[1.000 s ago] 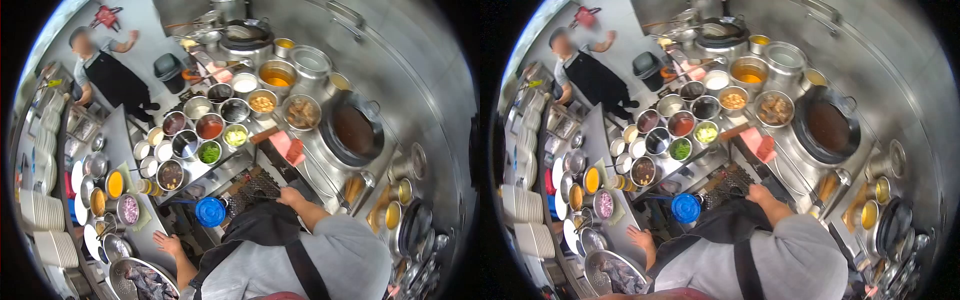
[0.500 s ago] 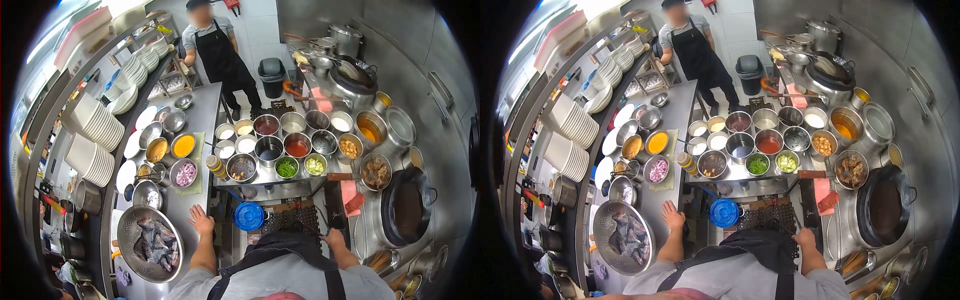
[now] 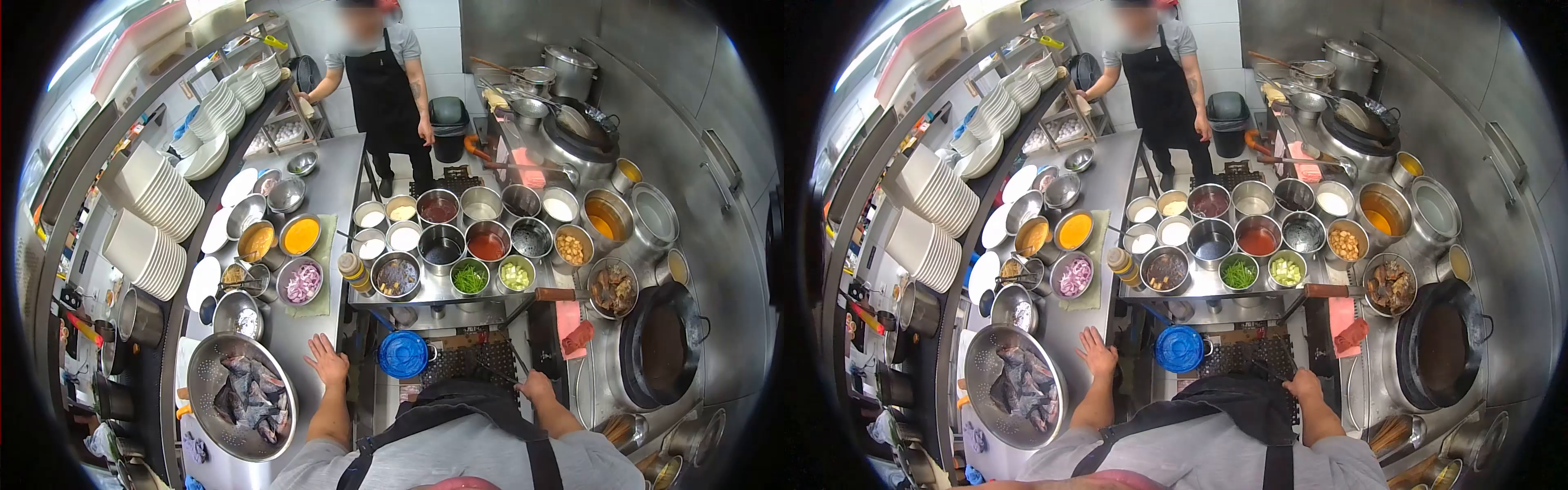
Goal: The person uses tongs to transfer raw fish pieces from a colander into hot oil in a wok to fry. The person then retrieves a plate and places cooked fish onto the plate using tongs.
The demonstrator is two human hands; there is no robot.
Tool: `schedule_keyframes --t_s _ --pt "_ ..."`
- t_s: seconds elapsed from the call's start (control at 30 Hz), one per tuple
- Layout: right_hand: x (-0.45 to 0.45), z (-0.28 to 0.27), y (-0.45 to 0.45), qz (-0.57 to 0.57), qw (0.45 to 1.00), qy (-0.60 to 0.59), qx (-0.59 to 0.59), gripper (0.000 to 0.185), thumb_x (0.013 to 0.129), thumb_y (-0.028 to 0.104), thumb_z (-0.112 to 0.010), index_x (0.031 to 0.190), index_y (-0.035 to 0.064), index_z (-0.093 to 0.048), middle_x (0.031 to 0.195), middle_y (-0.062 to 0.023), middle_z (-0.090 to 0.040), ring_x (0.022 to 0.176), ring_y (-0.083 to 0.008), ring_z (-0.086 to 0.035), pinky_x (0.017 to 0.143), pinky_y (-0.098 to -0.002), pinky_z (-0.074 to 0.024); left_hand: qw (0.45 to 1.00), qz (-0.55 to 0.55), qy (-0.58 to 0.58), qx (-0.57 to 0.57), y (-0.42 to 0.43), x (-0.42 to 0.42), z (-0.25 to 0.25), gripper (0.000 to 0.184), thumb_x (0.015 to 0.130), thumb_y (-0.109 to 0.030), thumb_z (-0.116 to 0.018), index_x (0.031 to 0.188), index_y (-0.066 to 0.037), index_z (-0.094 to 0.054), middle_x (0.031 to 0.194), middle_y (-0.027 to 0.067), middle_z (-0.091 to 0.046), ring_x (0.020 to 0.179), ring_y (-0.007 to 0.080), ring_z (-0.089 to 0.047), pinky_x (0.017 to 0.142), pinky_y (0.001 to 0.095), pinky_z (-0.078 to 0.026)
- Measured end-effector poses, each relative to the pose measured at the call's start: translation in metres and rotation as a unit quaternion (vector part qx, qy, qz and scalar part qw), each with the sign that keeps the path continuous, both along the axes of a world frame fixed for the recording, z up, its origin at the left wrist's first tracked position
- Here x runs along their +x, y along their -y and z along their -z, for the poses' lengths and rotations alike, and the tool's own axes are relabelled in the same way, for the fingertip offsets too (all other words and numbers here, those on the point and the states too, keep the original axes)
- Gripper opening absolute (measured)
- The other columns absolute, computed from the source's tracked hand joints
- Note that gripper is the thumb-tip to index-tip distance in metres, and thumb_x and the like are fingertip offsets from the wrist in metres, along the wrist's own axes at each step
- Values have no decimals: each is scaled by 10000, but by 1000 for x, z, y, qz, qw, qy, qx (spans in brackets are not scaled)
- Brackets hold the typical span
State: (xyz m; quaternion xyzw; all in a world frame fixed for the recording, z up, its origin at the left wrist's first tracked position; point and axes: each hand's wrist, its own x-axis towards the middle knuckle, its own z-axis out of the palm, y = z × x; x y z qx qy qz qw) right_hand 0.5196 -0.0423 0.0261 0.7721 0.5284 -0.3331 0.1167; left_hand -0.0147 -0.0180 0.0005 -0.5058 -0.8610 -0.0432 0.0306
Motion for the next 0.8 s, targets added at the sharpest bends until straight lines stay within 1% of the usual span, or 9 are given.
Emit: schedule_keyframes --t_s 0.2,0.43,0.5,0.8 --pt "5 -6 8 28 999 10 -32 564 720 340 -804 1130 -11 -643 1163 -244 -635 1125 -366 -603 971 -436 -481 1000 -4 3 -16 -1 -2 2 853 747 -240 -632 1480 -27 -251 1547 164 -242 1458 352 -165 1109 663 -161" --pt "4 9 13 28 999 3 -27 568 724 342 -802 1137 -10 -635 1199 -243 -618 1137 -365 -595 981 -440 -474 1000 -2 -6 -11 -1 -2 4 838 748 -237 -632 1473 -34 -266 1542 158 -248 1453 349 -176 1103 664 -179" --pt "3 14 14 19 1000 -2 -12 638 698 395 -826 1135 -20 -618 1163 -253 -630 1106 -378 -606 961 -446 -483 1000 -4 -9 -11 -2 -1 2 823 748 -234 -628 1466 -34 -277 1532 157 -262 1449 351 -184 1099 667 -186" --pt "5 17 11 13 1000 -5 -8 633 694 384 -824 1130 -26 -617 1142 -255 -636 1089 -390 -610 944 -456 -491 1000 0 -10 1 -1 -2 6 814 744 -229 -620 1459 -34 -283 1524 159 -270 1447 352 -185 1094 673 -187"
